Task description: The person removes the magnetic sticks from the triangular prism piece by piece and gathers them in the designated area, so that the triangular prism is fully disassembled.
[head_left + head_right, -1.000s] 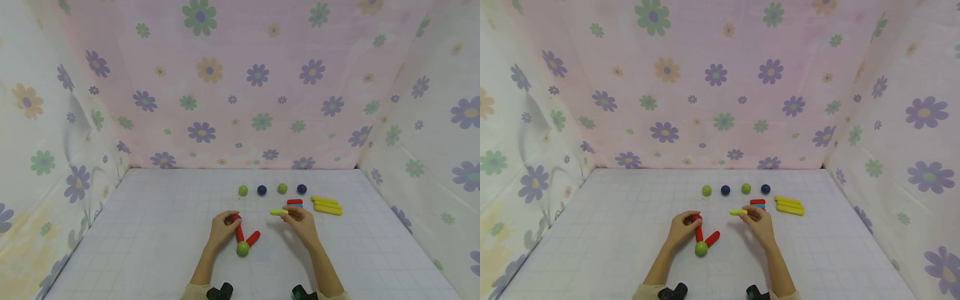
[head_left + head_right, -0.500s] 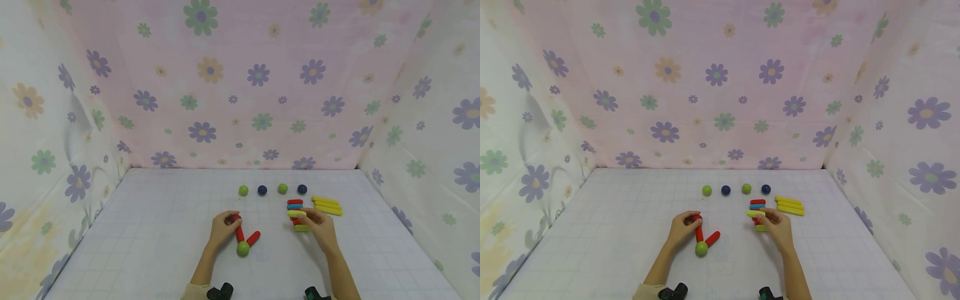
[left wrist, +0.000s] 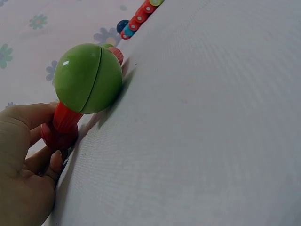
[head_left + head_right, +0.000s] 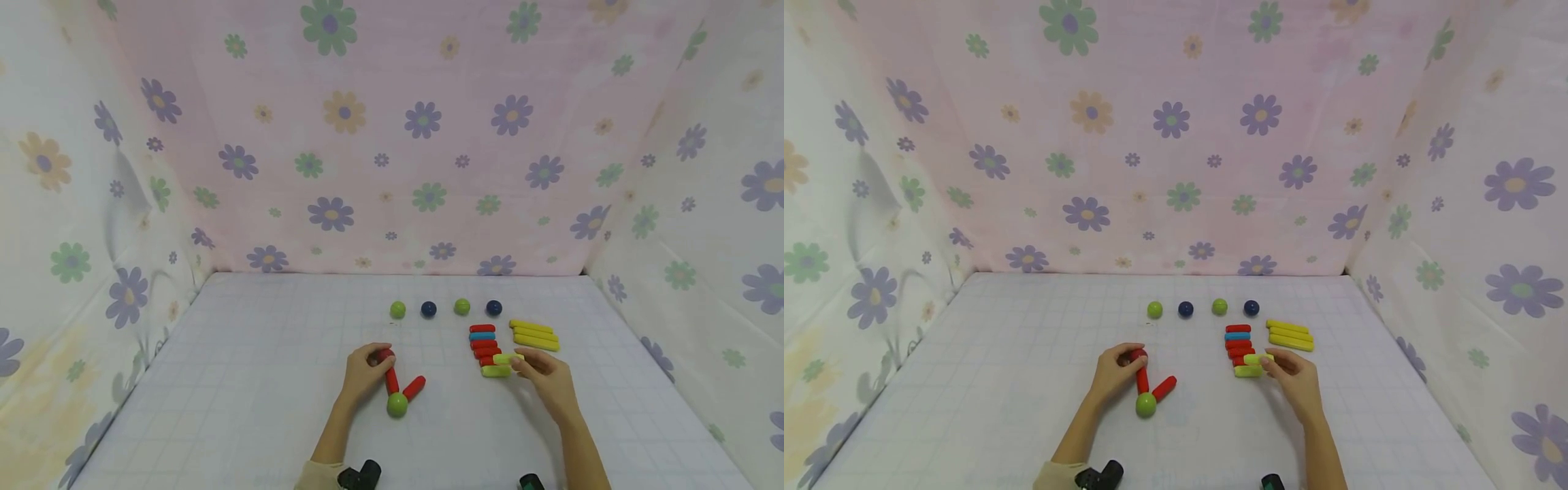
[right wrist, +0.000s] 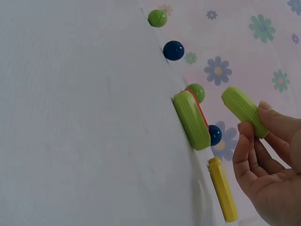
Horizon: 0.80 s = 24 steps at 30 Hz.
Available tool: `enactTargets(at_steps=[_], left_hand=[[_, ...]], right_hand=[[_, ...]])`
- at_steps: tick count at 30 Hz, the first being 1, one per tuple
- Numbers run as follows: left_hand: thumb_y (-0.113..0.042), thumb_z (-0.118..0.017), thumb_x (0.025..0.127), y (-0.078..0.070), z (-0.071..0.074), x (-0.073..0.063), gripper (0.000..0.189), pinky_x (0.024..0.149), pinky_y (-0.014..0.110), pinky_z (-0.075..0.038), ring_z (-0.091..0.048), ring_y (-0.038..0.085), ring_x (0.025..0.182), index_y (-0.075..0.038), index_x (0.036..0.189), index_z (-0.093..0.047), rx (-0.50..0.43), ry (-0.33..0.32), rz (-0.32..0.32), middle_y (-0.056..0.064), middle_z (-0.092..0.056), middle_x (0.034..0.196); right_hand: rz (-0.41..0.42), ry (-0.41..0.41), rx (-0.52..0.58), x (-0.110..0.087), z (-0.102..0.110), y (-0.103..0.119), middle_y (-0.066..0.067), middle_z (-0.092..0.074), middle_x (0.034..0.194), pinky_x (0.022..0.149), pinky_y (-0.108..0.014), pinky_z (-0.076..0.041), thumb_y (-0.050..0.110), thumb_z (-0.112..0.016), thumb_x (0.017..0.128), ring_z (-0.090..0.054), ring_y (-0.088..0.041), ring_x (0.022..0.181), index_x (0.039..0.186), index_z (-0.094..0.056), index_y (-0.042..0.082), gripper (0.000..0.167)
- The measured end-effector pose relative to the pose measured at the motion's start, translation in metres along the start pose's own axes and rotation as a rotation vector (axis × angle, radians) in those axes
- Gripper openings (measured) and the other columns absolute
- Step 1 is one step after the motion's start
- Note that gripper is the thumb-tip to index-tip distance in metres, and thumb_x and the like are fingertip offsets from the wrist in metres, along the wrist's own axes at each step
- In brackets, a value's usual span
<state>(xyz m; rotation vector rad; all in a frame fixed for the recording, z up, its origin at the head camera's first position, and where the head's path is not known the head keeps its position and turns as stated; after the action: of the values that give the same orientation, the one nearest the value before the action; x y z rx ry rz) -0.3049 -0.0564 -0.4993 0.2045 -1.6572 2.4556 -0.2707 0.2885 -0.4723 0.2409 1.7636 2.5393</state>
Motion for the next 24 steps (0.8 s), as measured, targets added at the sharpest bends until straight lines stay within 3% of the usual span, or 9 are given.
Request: enactTargets(at_steps=[6, 12, 16, 19, 24], left_hand=[[-0.014, -0.067, 0.084, -0.001, 0.000, 0.000, 0.027, 0.069, 0.020, -0.043, -0.051, 0.015, 0.080, -0.002, 0.108, -0.068, 0.005, -0.001, -0.004, 0.005, -0.065, 0.093], [-0.014, -0.067, 0.084, -0.001, -0.001, -0.001, 0.027, 0.070, 0.020, -0.044, -0.052, 0.015, 0.082, -0.003, 0.108, -0.068, 0.005, 0.001, 0.003, 0.005, -0.064, 0.094], [-0.015, -0.067, 0.084, -0.002, 0.000, -0.001, 0.027, 0.071, 0.020, -0.044, -0.052, 0.016, 0.082, -0.003, 0.108, -0.068, 0.009, -0.002, -0.008, 0.005, -0.065, 0.095], [-0.015, -0.067, 0.084, -0.003, 0.000, -0.001, 0.027, 0.071, 0.021, -0.044, -0.053, 0.016, 0.083, -0.003, 0.108, -0.068, 0.012, -0.001, -0.017, 0.006, -0.065, 0.095], [-0.015, -0.067, 0.085, -0.004, 0.000, -0.001, 0.028, 0.071, 0.021, -0.044, -0.052, 0.017, 0.084, -0.002, 0.109, -0.068, 0.002, 0.008, -0.012, 0.006, -0.065, 0.096]], right_hand=[[-0.079, 0.037, -0.028, 0.001, 0.010, -0.016, -0.002, -0.068, 0.095, 0.072, -0.017, -0.051, 0.028, -0.066, 0.088, -0.064, -0.005, 0.079, 0.119, -0.058, -0.009, 0.049], [-0.220, 0.130, -0.071, 0.000, 0.014, -0.034, 0.000, -0.067, 0.097, 0.073, -0.020, -0.049, 0.034, -0.066, 0.088, -0.061, -0.005, 0.082, 0.122, -0.058, -0.004, 0.051], [-0.290, 0.207, -0.027, -0.002, 0.010, -0.041, -0.003, -0.066, 0.097, 0.075, -0.022, -0.050, 0.028, -0.066, 0.088, -0.061, -0.010, 0.084, 0.122, -0.056, -0.006, 0.050], [-0.312, 0.247, -0.005, -0.003, 0.007, -0.044, -0.004, -0.066, 0.098, 0.075, -0.024, -0.051, 0.026, -0.067, 0.087, -0.062, -0.011, 0.084, 0.122, -0.055, -0.008, 0.049], [-0.280, 0.290, -0.028, 0.000, 0.005, -0.045, -0.004, -0.067, 0.098, 0.073, -0.025, -0.052, 0.023, -0.069, 0.086, -0.062, -0.011, 0.082, 0.118, -0.057, -0.009, 0.047]])
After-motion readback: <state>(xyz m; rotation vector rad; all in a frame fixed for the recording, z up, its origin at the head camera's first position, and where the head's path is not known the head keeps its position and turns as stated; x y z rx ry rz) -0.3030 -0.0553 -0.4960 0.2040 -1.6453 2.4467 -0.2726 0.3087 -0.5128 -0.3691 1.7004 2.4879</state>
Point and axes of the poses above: each hand's wrist, its own x-axis towards the middle knuckle, its own z-axis out of the back of the hand, y = z × x, the point moved 9 cm from there along x, towards the middle knuckle
